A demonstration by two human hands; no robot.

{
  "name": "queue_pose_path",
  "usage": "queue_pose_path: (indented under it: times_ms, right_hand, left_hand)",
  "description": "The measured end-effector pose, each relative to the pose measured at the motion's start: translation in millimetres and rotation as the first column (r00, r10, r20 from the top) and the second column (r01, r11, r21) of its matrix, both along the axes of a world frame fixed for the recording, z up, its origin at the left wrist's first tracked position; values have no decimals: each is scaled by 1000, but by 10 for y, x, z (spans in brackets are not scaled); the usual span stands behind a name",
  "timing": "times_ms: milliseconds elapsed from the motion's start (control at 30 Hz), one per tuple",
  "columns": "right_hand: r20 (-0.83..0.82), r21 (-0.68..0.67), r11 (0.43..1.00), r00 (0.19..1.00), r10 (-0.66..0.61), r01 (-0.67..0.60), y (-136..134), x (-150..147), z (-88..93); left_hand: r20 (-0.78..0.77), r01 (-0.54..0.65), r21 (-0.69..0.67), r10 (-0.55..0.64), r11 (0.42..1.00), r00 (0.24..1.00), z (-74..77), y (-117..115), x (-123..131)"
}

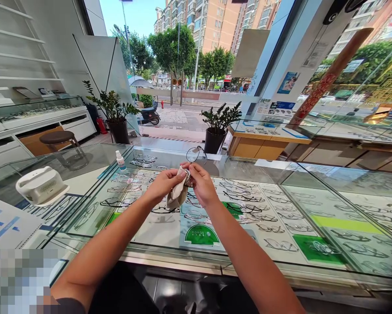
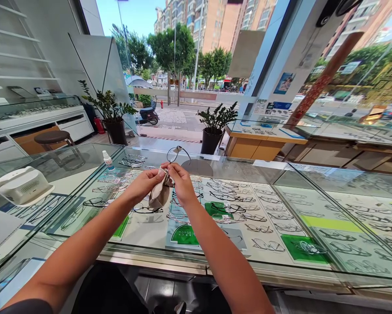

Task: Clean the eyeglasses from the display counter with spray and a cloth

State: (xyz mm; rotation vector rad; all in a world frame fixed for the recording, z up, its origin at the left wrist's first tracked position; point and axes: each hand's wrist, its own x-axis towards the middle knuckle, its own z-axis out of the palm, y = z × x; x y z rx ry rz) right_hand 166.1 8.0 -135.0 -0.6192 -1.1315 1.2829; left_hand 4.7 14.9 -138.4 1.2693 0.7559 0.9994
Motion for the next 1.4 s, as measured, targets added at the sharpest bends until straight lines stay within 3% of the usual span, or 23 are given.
queue_pose_path:
  times_ms: [133, 467, 767, 1067, 1400]
  right_hand:
    - [-29, -56, 997, 999, 44, -46, -2, -3, -1]
    - [-69, -20, 997, 995, 66, -68, -17, 15, 26]
    - [-116, -52, 994, 989, 93, -100, -43, -6, 58]
    - [-134, -62, 992, 985, 105, -114, -46, -51, 42]
    - [-62, -48, 995, 994, 85, -89, -91, -105, 5]
  left_hand:
    - [69, 133, -80, -127, 988, 989, 32, -17, -18]
    - [164, 34, -154, -9, 987, 986, 50, -12, -17]
    - [203, 269, -53, -254, 962, 946, 74, -29, -45]
    - [184, 94, -33, -86, 995, 979, 67, -95, 35]
    - [243, -75, -34, 81, 997, 967, 85, -171, 124]
